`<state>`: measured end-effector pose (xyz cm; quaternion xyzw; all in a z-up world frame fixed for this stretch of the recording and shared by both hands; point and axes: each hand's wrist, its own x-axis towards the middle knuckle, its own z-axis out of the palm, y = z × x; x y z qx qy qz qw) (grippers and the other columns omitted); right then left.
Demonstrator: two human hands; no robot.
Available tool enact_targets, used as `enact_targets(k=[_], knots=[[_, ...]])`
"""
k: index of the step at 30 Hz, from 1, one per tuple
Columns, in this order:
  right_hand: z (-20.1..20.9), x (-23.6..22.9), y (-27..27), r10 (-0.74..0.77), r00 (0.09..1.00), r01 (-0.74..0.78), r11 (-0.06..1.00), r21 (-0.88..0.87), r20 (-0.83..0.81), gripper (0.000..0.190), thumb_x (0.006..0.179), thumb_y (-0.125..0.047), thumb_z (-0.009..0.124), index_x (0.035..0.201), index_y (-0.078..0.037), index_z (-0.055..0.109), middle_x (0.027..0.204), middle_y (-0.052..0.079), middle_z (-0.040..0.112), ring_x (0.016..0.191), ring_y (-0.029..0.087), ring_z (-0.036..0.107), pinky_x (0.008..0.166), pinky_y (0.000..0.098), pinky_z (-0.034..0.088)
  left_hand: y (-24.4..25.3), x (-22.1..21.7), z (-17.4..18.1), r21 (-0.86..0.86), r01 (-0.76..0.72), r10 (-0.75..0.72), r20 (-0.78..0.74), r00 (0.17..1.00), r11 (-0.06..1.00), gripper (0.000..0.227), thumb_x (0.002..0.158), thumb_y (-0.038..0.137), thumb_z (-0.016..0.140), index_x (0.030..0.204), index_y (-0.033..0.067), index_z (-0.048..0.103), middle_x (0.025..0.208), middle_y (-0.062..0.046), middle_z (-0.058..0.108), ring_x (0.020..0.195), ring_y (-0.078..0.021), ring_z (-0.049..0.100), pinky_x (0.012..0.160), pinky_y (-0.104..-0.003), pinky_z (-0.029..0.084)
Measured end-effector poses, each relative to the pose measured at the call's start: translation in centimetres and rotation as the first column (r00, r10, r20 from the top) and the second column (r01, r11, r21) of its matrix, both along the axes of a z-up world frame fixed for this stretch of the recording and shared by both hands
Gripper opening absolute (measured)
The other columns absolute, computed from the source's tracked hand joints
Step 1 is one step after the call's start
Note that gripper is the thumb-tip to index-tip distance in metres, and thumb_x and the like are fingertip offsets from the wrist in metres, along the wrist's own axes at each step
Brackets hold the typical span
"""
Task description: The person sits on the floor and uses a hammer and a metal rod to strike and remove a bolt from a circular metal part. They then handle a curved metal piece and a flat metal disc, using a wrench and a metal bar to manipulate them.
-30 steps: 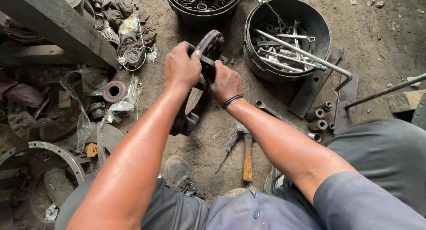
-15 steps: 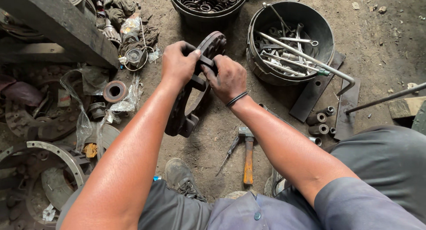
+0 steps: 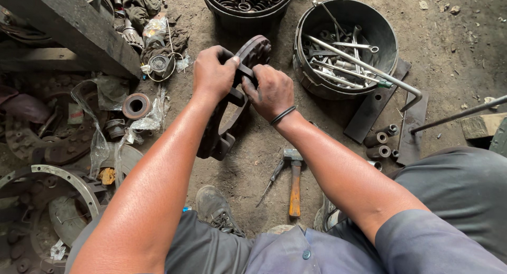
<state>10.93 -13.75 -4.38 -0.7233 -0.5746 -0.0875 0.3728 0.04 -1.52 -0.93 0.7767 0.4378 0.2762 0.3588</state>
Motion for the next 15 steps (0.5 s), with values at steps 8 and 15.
enact_targets(k=[8,15], knots=[[-4.6,0.9,0.3,-0.011,0.992,0.021,0.997,0.074,-0.129,0.021,0.100,-0.027,0.062,0.085,-0.011,0.064,0.073,0.003,0.062,0.061,0.016,0.058,0.053,0.0336,0.049,0.2,-0.1,0.2,-0.018,-0.045,0.043,-0.062,0.997,0.999,0.018,0.086,0.025,0.075,0.088,0.0071,0.077,0.084,-0.007,0.077,0.077,-0.0192,0.074,0.076,-0.035,0.057],[-4.7,-1.9,-0.7,0.235,0.721,-0.206,0.971,0.121,-0.652,0.019,0.102,-0.025,0.063,0.099,-0.008,0.072,0.079,0.000,0.067,0.068,0.010,0.062,0.060,0.0267,0.051,1.3,-0.8,-0.3,0.025,-0.025,0.026,-0.011,1.000,0.999,0.021,0.086,0.026,0.075,0.090,0.0058,0.077,0.084,-0.010,0.077,0.076,-0.0211,0.074,0.075,-0.036,0.057]])
